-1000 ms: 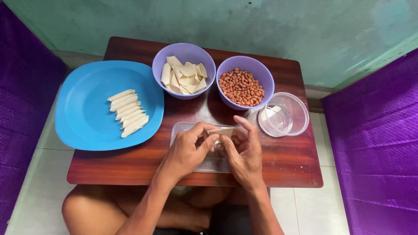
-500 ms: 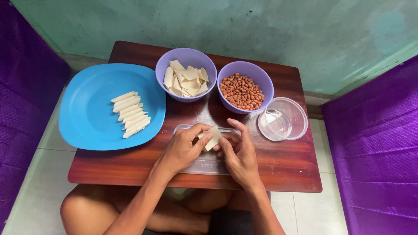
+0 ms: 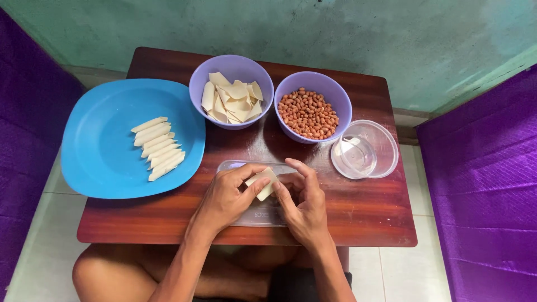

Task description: Wrapping individual peanuts in small squares of dough to prepare snacks

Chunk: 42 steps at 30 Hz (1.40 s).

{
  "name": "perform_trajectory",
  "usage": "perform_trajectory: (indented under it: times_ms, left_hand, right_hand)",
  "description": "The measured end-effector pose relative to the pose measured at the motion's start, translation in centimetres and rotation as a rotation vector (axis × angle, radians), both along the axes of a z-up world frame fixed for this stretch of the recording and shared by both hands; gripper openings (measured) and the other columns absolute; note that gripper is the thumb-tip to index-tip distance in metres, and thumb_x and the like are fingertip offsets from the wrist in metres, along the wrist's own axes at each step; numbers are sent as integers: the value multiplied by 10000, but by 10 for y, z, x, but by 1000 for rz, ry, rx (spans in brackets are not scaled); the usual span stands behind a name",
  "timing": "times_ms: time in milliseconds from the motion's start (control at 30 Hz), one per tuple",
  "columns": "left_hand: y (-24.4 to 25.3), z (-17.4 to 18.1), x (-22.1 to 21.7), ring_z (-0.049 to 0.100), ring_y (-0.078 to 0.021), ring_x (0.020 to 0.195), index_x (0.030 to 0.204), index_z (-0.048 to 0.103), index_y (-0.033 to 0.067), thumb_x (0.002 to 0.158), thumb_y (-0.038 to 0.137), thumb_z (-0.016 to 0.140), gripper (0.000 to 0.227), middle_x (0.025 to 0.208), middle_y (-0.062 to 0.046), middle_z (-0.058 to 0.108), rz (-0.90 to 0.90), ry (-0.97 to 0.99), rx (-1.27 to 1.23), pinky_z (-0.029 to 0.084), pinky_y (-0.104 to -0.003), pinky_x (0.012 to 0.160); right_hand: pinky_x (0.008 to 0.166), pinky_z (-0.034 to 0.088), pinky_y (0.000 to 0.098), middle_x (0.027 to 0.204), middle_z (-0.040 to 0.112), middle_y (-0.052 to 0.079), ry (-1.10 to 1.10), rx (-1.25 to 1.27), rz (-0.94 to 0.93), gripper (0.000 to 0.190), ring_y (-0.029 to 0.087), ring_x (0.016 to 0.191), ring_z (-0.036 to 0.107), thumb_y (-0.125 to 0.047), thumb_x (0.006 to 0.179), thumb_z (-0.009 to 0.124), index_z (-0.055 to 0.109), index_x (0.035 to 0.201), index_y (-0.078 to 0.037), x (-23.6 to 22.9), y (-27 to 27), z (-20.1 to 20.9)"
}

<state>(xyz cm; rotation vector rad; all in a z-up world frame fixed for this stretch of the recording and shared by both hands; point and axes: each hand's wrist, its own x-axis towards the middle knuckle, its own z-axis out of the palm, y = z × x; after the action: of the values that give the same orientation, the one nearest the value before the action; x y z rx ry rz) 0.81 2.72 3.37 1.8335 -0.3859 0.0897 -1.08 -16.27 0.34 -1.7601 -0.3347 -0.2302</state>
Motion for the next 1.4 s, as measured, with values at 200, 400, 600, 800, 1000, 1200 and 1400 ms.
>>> perform_trajectory:
  times_ms: [200, 400, 600, 800, 1000, 1200, 1400]
  left_hand:
    - [-1, -3, -3, 638, -216, 571, 1030, 781, 159, 967, 181, 659, 140, 650, -106, 730, 27, 5, -52, 548, -375, 601]
    - [0, -8, -2, 606, -206, 560, 1006, 772, 126, 951, 199, 679, 131, 611, -100, 722, -7, 18, -65, 518, -364, 581]
    - [-1, -7, -5, 667, -276, 559, 971, 754, 126, 961, 176, 663, 104, 614, -89, 730, -2, -13, -66, 537, -375, 591]
    - [-5, -12, -1, 667, -277, 557, 1038, 731, 114, 969, 147, 646, 114, 613, -91, 724, 18, -42, -80, 538, -382, 594]
    - [-7, -10, 2, 693, -353, 615, 1013, 724, 130, 991, 198, 627, 120, 623, -109, 714, -55, -47, 15, 560, -434, 624]
    - [-7, -15, -1, 630, -155, 594, 1060, 691, 108, 1009, 217, 587, 159, 672, -13, 667, -3, -50, 55, 504, -319, 651]
    - [-6, -10, -5, 614, -156, 651, 1081, 693, 89, 987, 307, 612, 251, 779, 9, 725, 38, -45, 44, 508, -318, 655]
  right_hand:
    - [595, 597, 325, 926, 771, 145, 15, 33, -6, 505, 185, 678, 687, -24, 957, 656, 470, 1426, -14, 0, 2, 2]
    - [599, 592, 311, 898, 767, 138, 28, 37, -19, 452, 177, 678, 680, -21, 979, 611, 486, 1413, -16, 2, -1, -9]
    - [637, 613, 368, 971, 762, 179, 9, -134, -72, 431, 230, 744, 704, -17, 984, 591, 514, 1408, -18, 2, 6, 16]
    - [663, 613, 361, 1023, 747, 192, 52, -2, -61, 437, 207, 783, 683, 20, 989, 568, 489, 1418, -13, 3, 14, -10]
    - [590, 597, 298, 922, 744, 143, -48, -79, -114, 373, 179, 639, 653, -11, 1031, 499, 491, 1404, -35, 0, 10, -1]
    - [598, 477, 231, 870, 671, 81, 61, 101, -158, 406, 98, 676, 580, -19, 977, 627, 493, 1358, -65, -7, 23, 8]
    - [633, 505, 234, 872, 705, 90, 68, 64, -137, 369, 111, 660, 605, -54, 991, 612, 504, 1343, -71, -7, 22, 14]
